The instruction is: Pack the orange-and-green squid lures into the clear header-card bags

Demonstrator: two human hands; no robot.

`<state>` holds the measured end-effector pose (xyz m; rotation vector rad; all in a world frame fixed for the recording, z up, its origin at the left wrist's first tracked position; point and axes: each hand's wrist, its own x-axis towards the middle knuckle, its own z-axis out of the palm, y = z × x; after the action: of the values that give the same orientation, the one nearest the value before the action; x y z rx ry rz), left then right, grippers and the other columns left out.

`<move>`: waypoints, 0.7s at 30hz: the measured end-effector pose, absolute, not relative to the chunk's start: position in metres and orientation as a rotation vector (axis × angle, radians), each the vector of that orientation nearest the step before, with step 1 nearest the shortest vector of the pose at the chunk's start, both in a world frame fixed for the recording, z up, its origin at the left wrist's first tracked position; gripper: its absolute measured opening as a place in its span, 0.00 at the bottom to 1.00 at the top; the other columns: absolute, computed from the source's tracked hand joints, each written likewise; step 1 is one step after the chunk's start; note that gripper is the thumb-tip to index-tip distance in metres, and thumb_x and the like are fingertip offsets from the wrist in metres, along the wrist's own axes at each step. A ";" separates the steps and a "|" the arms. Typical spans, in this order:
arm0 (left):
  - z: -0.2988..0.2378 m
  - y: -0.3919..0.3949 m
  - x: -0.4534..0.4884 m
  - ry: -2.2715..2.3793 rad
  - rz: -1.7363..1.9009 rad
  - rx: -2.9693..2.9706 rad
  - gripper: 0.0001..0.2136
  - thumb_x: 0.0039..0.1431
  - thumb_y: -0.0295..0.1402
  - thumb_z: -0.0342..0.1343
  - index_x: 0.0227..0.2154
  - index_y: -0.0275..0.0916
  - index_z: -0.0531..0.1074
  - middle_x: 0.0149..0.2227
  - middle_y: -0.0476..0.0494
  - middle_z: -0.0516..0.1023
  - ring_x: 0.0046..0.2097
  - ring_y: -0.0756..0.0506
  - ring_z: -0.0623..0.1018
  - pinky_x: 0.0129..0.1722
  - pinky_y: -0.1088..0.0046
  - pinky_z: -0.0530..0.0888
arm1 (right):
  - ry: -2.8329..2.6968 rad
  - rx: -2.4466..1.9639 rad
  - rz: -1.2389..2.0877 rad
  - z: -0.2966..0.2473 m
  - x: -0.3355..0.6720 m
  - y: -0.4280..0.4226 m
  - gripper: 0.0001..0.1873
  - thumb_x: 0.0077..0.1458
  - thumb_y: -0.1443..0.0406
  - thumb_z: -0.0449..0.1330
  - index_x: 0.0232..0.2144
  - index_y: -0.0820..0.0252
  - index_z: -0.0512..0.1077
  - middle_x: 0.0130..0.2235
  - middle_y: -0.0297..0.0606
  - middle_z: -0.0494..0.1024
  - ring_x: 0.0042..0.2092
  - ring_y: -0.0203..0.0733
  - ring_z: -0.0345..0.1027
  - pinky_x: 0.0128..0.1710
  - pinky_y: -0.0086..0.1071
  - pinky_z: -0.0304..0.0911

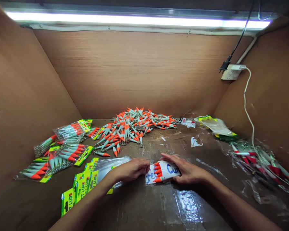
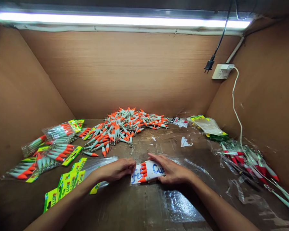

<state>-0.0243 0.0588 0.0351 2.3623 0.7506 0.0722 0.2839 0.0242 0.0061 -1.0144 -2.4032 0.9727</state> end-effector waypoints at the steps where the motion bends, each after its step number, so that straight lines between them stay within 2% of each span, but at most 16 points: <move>1: 0.036 0.058 -0.025 0.750 0.071 2.365 0.06 0.66 0.32 0.47 0.36 0.42 0.69 0.38 0.46 0.73 0.40 0.45 0.72 0.40 0.72 0.66 | -2.403 -1.013 0.974 0.006 0.284 0.024 0.55 0.41 0.71 0.61 0.70 0.52 0.45 0.67 0.42 0.59 0.66 0.53 0.51 0.66 0.48 0.47; 9: 0.035 0.052 -0.029 0.828 0.131 2.324 0.05 0.66 0.31 0.46 0.38 0.42 0.67 0.42 0.46 0.69 0.42 0.46 0.71 0.44 0.72 0.68 | -2.387 -1.037 0.964 0.009 0.280 0.021 0.54 0.43 0.70 0.62 0.70 0.52 0.45 0.66 0.43 0.60 0.65 0.53 0.54 0.65 0.47 0.49; 11: 0.033 0.050 -0.028 0.842 0.163 2.318 0.07 0.65 0.31 0.48 0.44 0.43 0.67 0.45 0.46 0.68 0.44 0.45 0.71 0.47 0.70 0.68 | -2.373 -1.046 0.968 0.011 0.279 0.020 0.53 0.43 0.70 0.61 0.70 0.52 0.45 0.66 0.43 0.60 0.65 0.54 0.54 0.65 0.47 0.49; 15: 0.030 0.049 -0.029 0.843 0.184 2.324 0.20 0.64 0.32 0.52 0.58 0.50 0.62 0.49 0.44 0.67 0.48 0.42 0.72 0.51 0.66 0.68 | -2.351 -1.066 0.985 0.014 0.277 0.017 0.53 0.44 0.69 0.61 0.70 0.51 0.46 0.66 0.43 0.61 0.64 0.54 0.55 0.64 0.48 0.50; 21: 0.030 0.048 -0.030 0.876 0.179 2.332 0.21 0.67 0.33 0.46 0.62 0.52 0.61 0.47 0.44 0.66 0.47 0.42 0.73 0.50 0.66 0.69 | -2.369 -1.060 0.926 0.012 0.263 0.010 0.52 0.44 0.70 0.61 0.69 0.50 0.47 0.65 0.43 0.61 0.63 0.53 0.56 0.63 0.46 0.53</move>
<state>-0.0297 0.0484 0.0300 2.3324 0.8764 0.1792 0.2625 0.0104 0.0117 -1.0596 -2.3688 0.9264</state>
